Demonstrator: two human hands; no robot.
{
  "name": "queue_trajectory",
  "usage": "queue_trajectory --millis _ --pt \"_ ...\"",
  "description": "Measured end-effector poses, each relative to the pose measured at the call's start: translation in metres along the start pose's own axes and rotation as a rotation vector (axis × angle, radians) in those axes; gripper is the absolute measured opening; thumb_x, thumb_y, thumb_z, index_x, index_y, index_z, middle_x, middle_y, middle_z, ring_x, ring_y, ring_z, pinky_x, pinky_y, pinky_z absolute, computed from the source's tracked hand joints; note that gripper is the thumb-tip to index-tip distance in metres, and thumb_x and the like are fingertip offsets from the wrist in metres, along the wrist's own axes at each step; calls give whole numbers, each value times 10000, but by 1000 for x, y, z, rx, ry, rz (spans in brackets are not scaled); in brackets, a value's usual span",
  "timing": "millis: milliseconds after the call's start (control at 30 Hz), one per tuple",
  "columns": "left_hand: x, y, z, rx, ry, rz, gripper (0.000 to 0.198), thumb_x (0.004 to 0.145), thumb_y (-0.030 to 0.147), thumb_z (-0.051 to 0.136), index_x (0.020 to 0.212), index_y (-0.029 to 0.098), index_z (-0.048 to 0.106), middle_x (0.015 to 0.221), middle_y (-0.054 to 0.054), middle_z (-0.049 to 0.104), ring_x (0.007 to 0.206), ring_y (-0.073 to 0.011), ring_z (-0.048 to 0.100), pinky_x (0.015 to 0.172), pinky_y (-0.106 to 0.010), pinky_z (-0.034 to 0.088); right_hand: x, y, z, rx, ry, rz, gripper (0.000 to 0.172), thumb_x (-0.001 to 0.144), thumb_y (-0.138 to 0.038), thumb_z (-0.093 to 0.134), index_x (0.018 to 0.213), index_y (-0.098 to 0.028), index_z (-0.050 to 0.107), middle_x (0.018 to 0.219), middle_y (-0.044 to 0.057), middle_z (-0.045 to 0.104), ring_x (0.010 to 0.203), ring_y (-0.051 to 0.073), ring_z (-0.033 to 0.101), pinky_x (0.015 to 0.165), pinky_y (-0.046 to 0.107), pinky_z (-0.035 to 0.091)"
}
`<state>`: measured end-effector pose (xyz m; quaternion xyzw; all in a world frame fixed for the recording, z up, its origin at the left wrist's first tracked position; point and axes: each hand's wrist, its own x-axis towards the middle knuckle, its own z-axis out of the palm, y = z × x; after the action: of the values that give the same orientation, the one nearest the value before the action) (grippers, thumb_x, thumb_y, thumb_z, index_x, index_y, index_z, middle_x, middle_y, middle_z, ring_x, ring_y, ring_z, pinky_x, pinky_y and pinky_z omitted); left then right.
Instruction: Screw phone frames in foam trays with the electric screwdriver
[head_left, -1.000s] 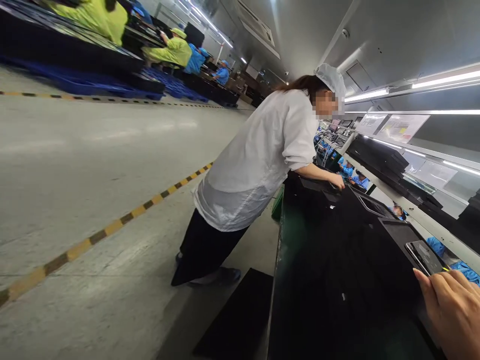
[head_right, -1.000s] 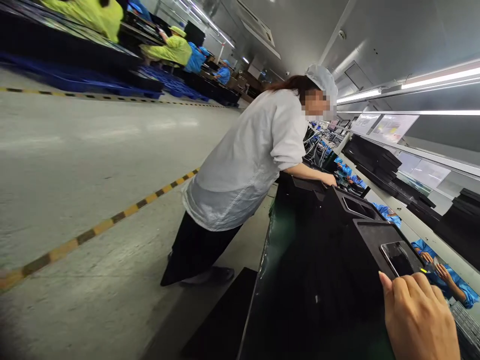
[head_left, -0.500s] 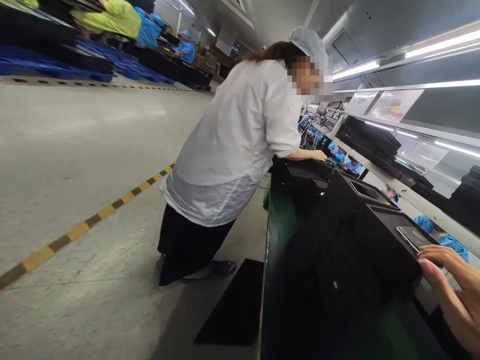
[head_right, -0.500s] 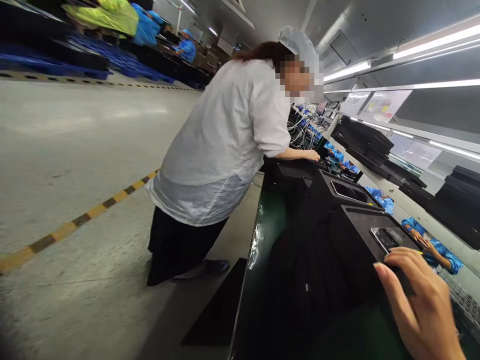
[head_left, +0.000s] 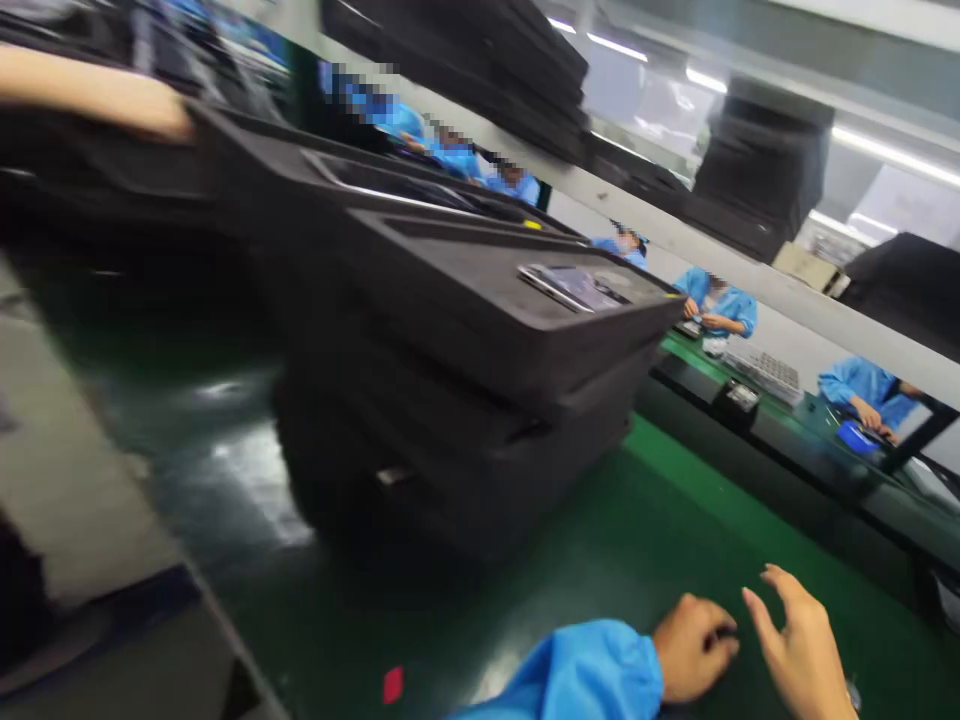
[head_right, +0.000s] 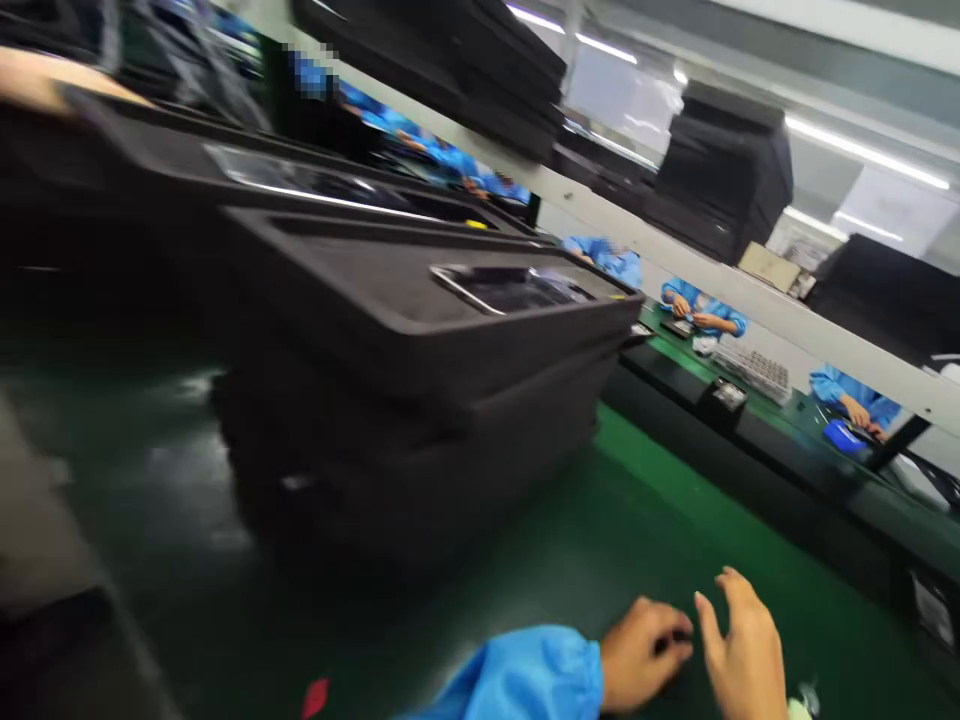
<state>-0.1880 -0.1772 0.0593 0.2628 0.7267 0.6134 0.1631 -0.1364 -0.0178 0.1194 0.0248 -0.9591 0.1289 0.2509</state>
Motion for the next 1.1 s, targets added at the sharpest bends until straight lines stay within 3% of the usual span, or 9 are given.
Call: queue_trajectory --millis 133,233,300,367,467,533,667,867,1100 --pt "18 -8 -40 152 128 11 372 850 396 451 1025 166 686 1070 -57 693 1041 -251 602 955 -344 444 -46 16 0 -164 -87 172 408 929 -432 395 1056 -135 644 1114 127 664 1029 233 639 877 344 531" --pt "50 -22 -55 219 215 -13 537 819 469 371 1118 104 628 1199 -114 637 1123 -312 563 975 -415 441 -46 45 -19 -364 -232 346 333 932 -329 431 1141 -144 612 1186 108 631 1101 205 595 953 311 473" --pt "71 -26 -40 372 169 58 551 821 481 360 1144 117 619 1282 -126 584 1190 -296 530 1043 -441 388 -37 80 -35 -473 -283 480 295 925 -302 457 1117 -148 619 1143 112 643 1057 215 610 911 313 482" --pt "84 -21 -13 606 47 154 558 842 469 351 1205 119 590 1344 -126 527 1298 -291 426 1121 -523 246 -27 123 -48 -548 -299 592 243 909 -273 491 1039 -130 638 1053 128 659 986 233 628 838 324 497" --pt "94 -9 22 894 -86 194 605 865 476 349 1329 114 484 1442 -125 393 1389 -335 250 1095 -668 100 -15 184 -59 -653 -340 713 151 868 -198 569 970 -107 632 1011 119 650 947 219 627 801 331 499" --pt "99 -6 32 981 -88 176 613 872 492 346 1368 144 440 1482 -113 318 1395 -357 220 1068 -701 96 -10 218 -63 -719 -355 757 139 850 -183 610 967 -109 619 1032 90 636 943 196 616 805 348 504" --pt "105 -17 29 996 -52 192 605 874 524 346 1381 203 425 1490 -99 312 1387 -371 232 1062 -701 99 -4 259 -70 -804 -323 729 111 868 -214 609 937 -127 611 943 41 623 882 168 610 766 339 511" --pt "104 -29 23 979 -58 192 613 865 559 354 1396 257 392 1498 -83 300 1388 -377 227 1053 -707 112 14 271 -67 -781 -322 453 23 866 -154 590 871 -164 610 883 23 626 824 142 607 765 305 503" --pt "108 -23 29 1086 -20 191 643 841 511 309 1388 190 416 1492 -99 309 1387 -359 241 1057 -683 96 43 211 -42 -713 -341 232 202 782 -67 592 976 -124 594 981 65 652 891 158 612 781 267 494"
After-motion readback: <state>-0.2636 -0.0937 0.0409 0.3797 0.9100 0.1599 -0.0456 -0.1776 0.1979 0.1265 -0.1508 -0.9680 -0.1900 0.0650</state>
